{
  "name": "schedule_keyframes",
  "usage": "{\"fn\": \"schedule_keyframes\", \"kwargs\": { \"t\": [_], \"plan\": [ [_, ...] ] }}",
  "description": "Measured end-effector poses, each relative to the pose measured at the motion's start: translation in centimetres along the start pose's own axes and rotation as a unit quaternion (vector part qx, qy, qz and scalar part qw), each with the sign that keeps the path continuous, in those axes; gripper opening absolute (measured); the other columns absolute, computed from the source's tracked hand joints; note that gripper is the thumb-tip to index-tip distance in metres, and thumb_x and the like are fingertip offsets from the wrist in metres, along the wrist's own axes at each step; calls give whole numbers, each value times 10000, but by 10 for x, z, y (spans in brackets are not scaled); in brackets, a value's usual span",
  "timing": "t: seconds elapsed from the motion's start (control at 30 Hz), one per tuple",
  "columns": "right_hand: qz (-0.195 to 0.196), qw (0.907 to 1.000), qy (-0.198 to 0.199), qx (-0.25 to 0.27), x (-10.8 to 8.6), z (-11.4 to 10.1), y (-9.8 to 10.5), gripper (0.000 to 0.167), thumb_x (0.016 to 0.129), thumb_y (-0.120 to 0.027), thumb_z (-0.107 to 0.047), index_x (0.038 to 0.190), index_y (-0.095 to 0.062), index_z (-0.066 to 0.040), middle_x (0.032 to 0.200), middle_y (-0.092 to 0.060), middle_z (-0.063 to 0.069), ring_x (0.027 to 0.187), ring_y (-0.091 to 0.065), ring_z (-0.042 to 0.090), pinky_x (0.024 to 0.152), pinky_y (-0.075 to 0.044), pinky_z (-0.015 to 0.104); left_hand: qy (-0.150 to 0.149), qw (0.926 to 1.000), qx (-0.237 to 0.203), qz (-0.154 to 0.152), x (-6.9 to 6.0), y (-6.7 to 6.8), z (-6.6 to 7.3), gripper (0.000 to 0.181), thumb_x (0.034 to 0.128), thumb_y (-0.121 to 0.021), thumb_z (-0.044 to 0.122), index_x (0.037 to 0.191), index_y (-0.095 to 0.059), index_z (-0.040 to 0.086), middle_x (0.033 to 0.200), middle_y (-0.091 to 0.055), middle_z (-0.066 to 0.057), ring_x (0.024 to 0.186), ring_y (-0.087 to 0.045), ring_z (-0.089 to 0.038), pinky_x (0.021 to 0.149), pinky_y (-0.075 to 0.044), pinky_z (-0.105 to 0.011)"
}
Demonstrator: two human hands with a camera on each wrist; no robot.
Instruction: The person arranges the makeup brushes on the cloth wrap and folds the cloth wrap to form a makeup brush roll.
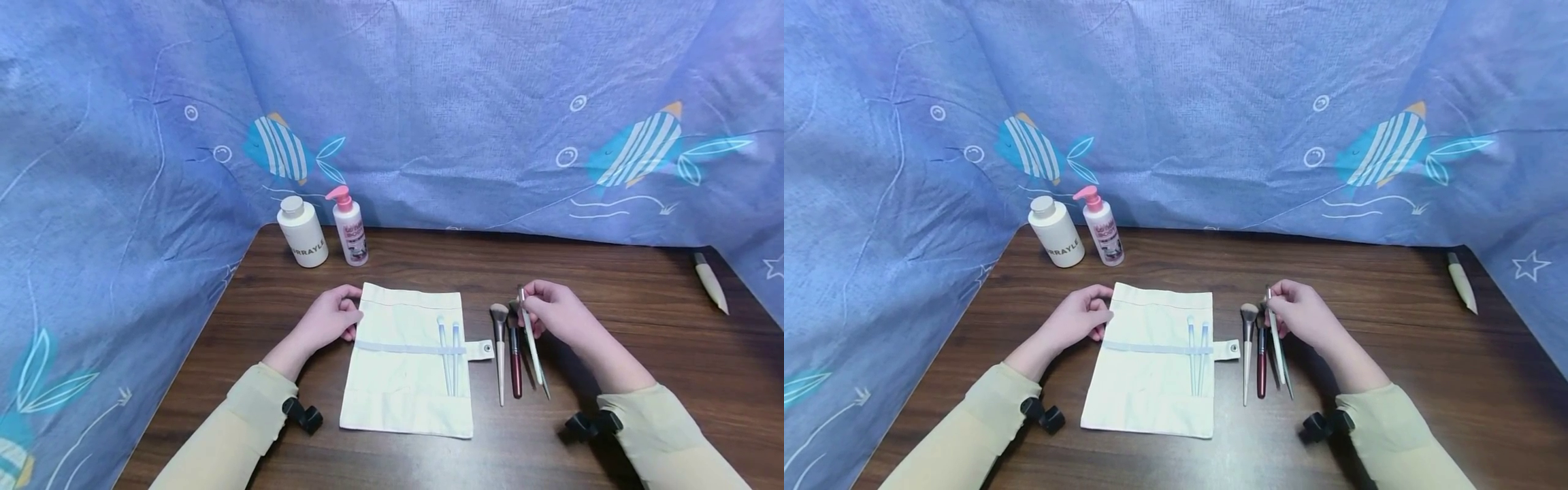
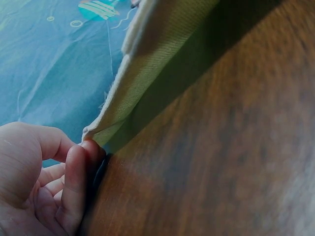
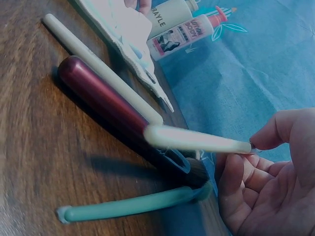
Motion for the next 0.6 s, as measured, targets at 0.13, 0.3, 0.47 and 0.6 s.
{"fn": "schedule_keyframes", "kwargs": {
  "t": [0.13, 0.3, 0.47, 0.6],
  "plan": [
    [-14, 10000, 31, -52, 0, 1, -1, 232, 1006, -459, -67, 1100, -521, 135, 744, -617, 87, 623, -599, 134, 540, -567, 330, -12, 10000, -8, 9, 0, 0, 1, 405, 944, -627, 24, 1344, -572, 22, 730, -633, -87, 539, -624, -181, 548, -579, -307],
    [-86, 10000, -8, 13, -1, 3, -4, 215, 987, -466, -49, 1094, -518, 130, 741, -623, 104, 620, -606, 137, 538, -567, 326, 62, 10000, -33, -15, -1, -1, -1, 413, 946, -627, 23, 1354, -566, 18, 730, -632, -84, 540, -625, -179, 551, -580, -306],
    [-119, 9999, 12, -7, 0, 2, -7, 212, 955, -482, -43, 1089, -527, 116, 744, -647, 111, 615, -615, 141, 536, -577, 329, 38, 10000, -32, -6, -2, -1, -1, 407, 943, -628, 18, 1346, -567, 13, 723, -630, -84, 536, -623, -178, 547, -578, -305],
    [-86, 10000, 33, 6, 1, 1, -6, 210, 947, -483, -38, 1089, -526, 110, 740, -642, 102, 616, -615, 140, 539, -575, 326, -5, 10000, -13, 8, -2, 0, 1, 403, 941, -628, 18, 1340, -569, 13, 725, -633, -88, 535, -622, -180, 545, -575, -300]
  ]
}}
Point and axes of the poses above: each hand's wrist, its own x-axis towards the middle knuckle, its own y-axis out of the back of the hand, z = x × y, the point moved 3 cm from there along x, towards the middle knuckle
